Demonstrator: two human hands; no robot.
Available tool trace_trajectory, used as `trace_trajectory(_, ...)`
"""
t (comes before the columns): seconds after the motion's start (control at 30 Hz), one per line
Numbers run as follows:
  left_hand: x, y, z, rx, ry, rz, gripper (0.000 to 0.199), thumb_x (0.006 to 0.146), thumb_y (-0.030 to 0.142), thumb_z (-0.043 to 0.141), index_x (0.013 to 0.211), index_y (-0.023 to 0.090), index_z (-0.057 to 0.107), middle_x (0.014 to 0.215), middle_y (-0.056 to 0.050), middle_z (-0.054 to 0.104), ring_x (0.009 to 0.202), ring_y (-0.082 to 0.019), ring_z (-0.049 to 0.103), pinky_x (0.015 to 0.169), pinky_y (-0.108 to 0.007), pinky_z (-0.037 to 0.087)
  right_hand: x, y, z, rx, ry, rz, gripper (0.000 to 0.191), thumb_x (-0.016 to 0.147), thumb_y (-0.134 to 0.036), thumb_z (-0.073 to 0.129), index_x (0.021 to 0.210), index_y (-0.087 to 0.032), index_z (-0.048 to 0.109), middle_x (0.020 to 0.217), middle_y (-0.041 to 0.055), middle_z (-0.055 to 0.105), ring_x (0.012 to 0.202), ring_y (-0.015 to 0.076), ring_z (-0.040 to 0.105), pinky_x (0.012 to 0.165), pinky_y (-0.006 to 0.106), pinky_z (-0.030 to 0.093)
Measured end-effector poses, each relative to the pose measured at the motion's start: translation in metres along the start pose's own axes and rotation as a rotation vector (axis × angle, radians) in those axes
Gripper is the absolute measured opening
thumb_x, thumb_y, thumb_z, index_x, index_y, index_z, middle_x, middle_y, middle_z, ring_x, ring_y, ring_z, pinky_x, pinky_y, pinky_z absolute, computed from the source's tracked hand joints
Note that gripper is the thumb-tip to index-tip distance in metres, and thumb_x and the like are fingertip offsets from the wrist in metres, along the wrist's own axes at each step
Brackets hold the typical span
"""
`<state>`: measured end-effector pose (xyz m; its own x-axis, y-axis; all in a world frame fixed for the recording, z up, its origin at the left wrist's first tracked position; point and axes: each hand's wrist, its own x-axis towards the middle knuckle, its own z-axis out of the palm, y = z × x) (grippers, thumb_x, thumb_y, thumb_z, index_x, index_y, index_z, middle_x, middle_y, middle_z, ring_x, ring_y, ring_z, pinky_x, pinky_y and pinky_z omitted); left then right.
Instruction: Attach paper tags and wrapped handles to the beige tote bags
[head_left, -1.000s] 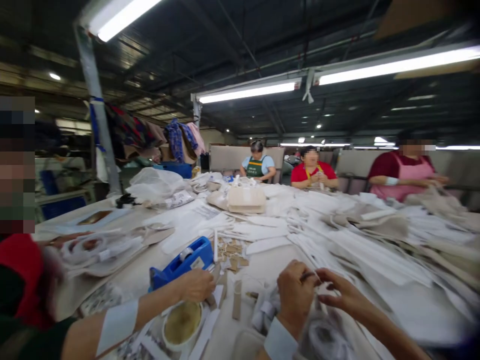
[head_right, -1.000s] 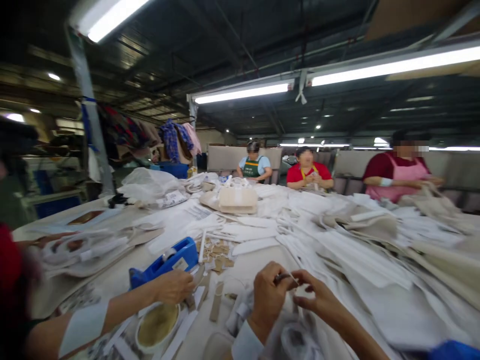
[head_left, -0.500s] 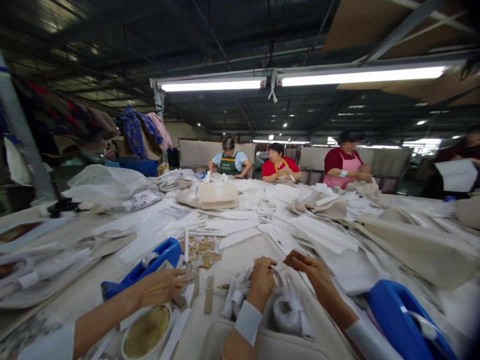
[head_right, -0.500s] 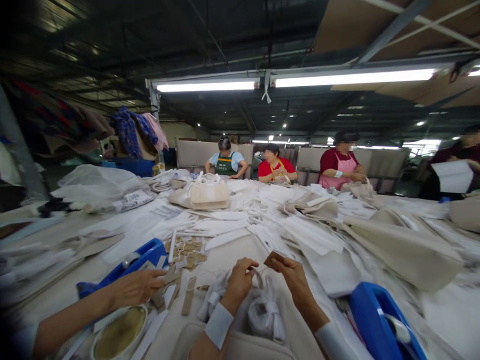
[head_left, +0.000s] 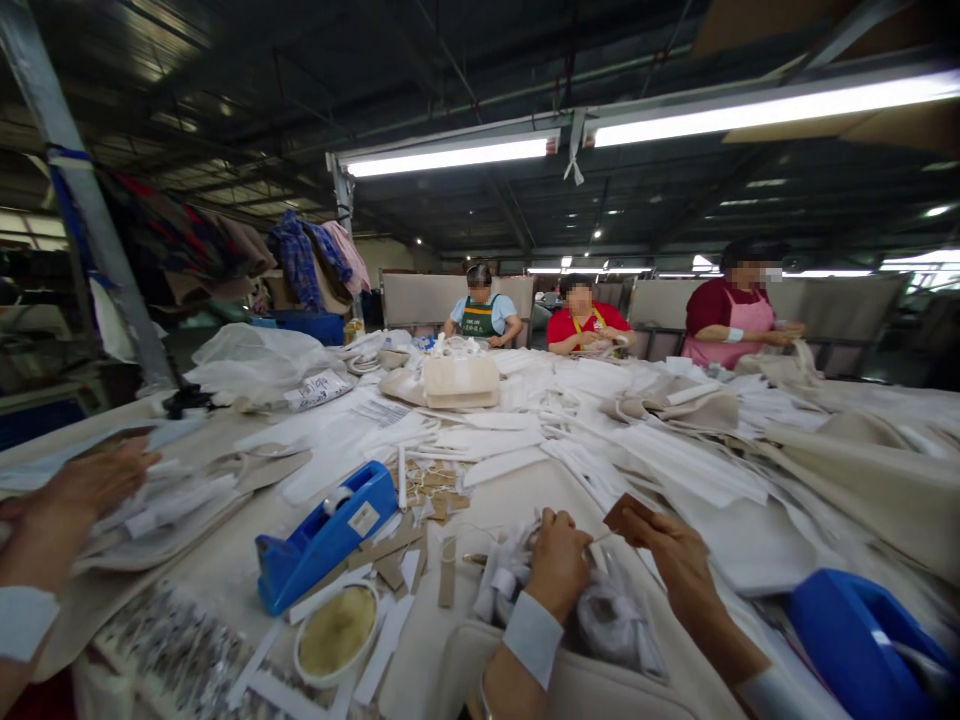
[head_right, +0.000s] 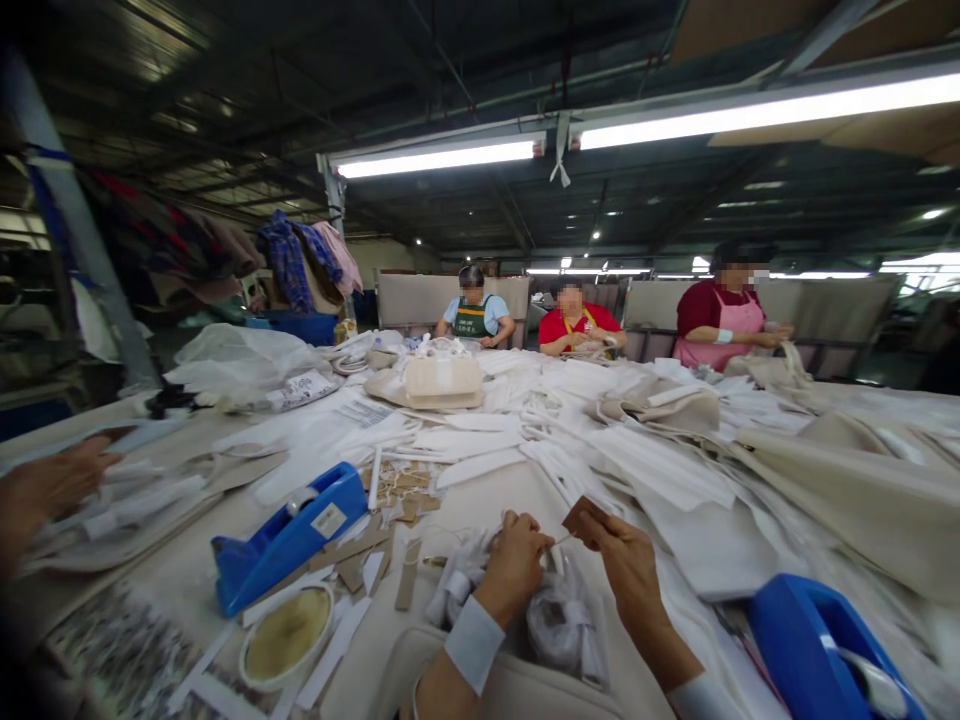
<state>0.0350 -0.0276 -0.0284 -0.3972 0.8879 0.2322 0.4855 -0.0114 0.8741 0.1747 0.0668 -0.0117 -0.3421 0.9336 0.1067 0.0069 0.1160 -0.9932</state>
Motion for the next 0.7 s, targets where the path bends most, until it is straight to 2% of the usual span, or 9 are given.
trace_trajectory(0.1,0.009,-0.004,-0.006,-0.32,0.092,-0.082,0.032,0.072,0.005,0.05,0.093,0.014,0.072,0.105,-0.012,0.064,0.108,-0.024,0.053,0.107,-0.044,0.037,0.007,0.009,-0.011,-0.117,0.017,0.167,0.029,0.067,-0.043,0.065,0.071,-0.014,0.068,0.069,0.0112,0.071,0.067,0.0262,0.068,0.063,0.039,0.055)
trace_trajectory(0.17,0.013,-0.004,-0.011,-0.478,0.143,-0.115,0.033,0.079,0.011,0.044,0.104,0.01,0.066,0.109,-0.015,0.063,0.098,-0.022,0.06,0.097,-0.044,0.046,0.0,0.006,-0.018,-0.199,0.055,0.176,0.02,0.066,-0.035,0.065,0.072,-0.016,0.066,0.077,0.0123,0.071,0.076,0.029,0.068,0.071,0.044,0.055)
trace_trajectory(0.23,0.016,-0.002,-0.017,-0.654,0.188,-0.124,0.032,0.083,0.021,0.045,0.107,0.009,0.063,0.11,-0.017,0.063,0.092,-0.02,0.063,0.091,-0.041,0.05,-0.022,-0.002,-0.017,-0.352,0.121,-0.014,0.02,0.07,-0.028,0.062,0.085,-0.017,0.067,0.096,0.0137,0.069,0.097,0.0317,0.064,0.088,0.049,0.05)
trace_trajectory(0.3,0.015,0.002,-0.021,-0.802,0.217,-0.112,0.031,0.081,0.03,0.053,0.102,0.01,0.062,0.106,-0.016,0.064,0.092,-0.019,0.064,0.092,-0.039,0.05,-0.058,-0.007,-0.004,-0.552,0.097,-0.339,0.028,0.078,-0.021,0.053,0.102,-0.019,0.066,0.112,0.0132,0.064,0.111,0.031,0.056,0.099,0.05,0.043)
trace_trajectory(0.4,0.014,0.011,-0.028,-0.948,0.227,-0.098,0.032,0.074,0.037,0.062,0.095,0.013,0.062,0.1,-0.013,0.066,0.092,-0.019,0.064,0.093,-0.039,0.049,-0.115,0.003,0.033,-0.721,-0.109,-0.744,0.038,0.081,-0.009,0.044,0.112,-0.022,0.062,0.116,0.0104,0.063,0.108,0.0261,0.057,0.093,0.042,0.048)
trace_trajectory(0.47,0.012,0.019,-0.036,-1.018,0.236,-0.081,0.033,0.075,0.04,0.062,0.096,0.014,0.06,0.101,-0.012,0.066,0.094,-0.02,0.064,0.094,-0.04,0.049,-0.14,0.021,0.057,-0.781,-0.105,-0.974,0.043,0.076,-0.005,0.044,0.112,-0.02,0.06,0.109,0.0111,0.065,0.101,0.0265,0.059,0.085,0.039,0.052)
trace_trajectory(0.53,0.011,0.027,-0.045,-0.831,0.228,-0.04,0.034,0.083,0.043,0.05,0.104,0.016,0.058,0.109,-0.012,0.064,0.099,-0.019,0.063,0.093,-0.038,0.05,-0.15,0.038,0.071,-0.863,-0.08,-1.1,0.044,0.074,-0.002,0.045,0.113,-0.017,0.059,0.101,0.0112,0.068,0.093,0.0264,0.06,0.081,0.038,0.053)
trace_trajectory(0.6,0.009,0.034,-0.051,-0.44,0.155,-0.001,0.033,0.089,0.036,0.038,0.107,0.017,0.058,0.11,-0.011,0.064,0.098,-0.018,0.064,0.088,-0.035,0.051,-0.149,0.049,0.076,-0.917,-0.042,-1.147,0.043,0.075,0.0,0.046,0.113,-0.015,0.059,0.095,0.0101,0.069,0.086,0.025,0.061,0.076,0.036,0.053)
trace_trajectory(0.7,0.005,0.037,-0.045,0.031,-0.033,0.008,0.022,0.082,0.02,0.044,0.082,0.015,0.065,0.089,-0.011,0.068,0.09,-0.021,0.065,0.088,-0.037,0.05,-0.141,0.054,0.075,-0.925,0.028,-1.191,0.036,0.078,-0.001,0.045,0.107,-0.015,0.061,0.084,0.0071,0.068,0.074,0.0225,0.059,0.066,0.033,0.051)
